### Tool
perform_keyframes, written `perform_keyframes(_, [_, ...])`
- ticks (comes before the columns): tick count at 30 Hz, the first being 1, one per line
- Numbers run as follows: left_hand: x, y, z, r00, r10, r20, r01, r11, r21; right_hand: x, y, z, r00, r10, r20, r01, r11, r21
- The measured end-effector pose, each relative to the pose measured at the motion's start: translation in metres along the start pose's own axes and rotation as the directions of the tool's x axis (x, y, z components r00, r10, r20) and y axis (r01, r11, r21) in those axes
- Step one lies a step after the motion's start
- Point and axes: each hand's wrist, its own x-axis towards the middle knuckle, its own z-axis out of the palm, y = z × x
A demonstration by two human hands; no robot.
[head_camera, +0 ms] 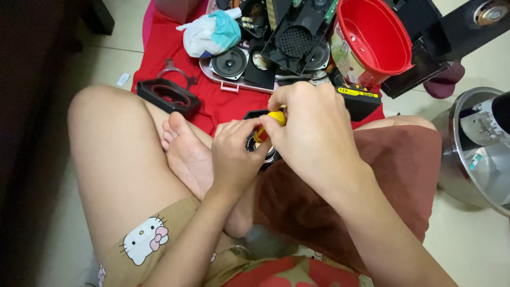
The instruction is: Cleaning a small red plastic component inside a black housing using a screwdriver and a toothbrush.
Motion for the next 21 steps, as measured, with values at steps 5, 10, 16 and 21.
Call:
perform_keyframes(5, [-0.005,-0.006,0.002,1.0,-0.007,-0.01,0.007,1.0,0.001,0.001,0.002,-0.003,0.977,-0.198,0.072,0.178,0.958,0.225])
perform_keyframes(10, [-0.004,-0.007,0.005,1.0,0.003,-0.007,-0.003,1.0,0.007,0.0,-0.002,-0.003,0.961,-0.258,0.096,0.217,0.924,0.316])
perform_keyframes(16, [-0.005,-0.012,0.004,0.998,-0.052,0.023,0.051,0.998,0.032,-0.002,-0.01,0.003,0.981,0.195,0.013,-0.196,0.98,0.03])
perform_keyframes(21, [-0.005,-0.012,0.005,0.999,-0.047,0.014,0.047,0.999,0.016,0.001,-0.004,-0.002,0.979,-0.134,0.156,0.104,0.977,0.186])
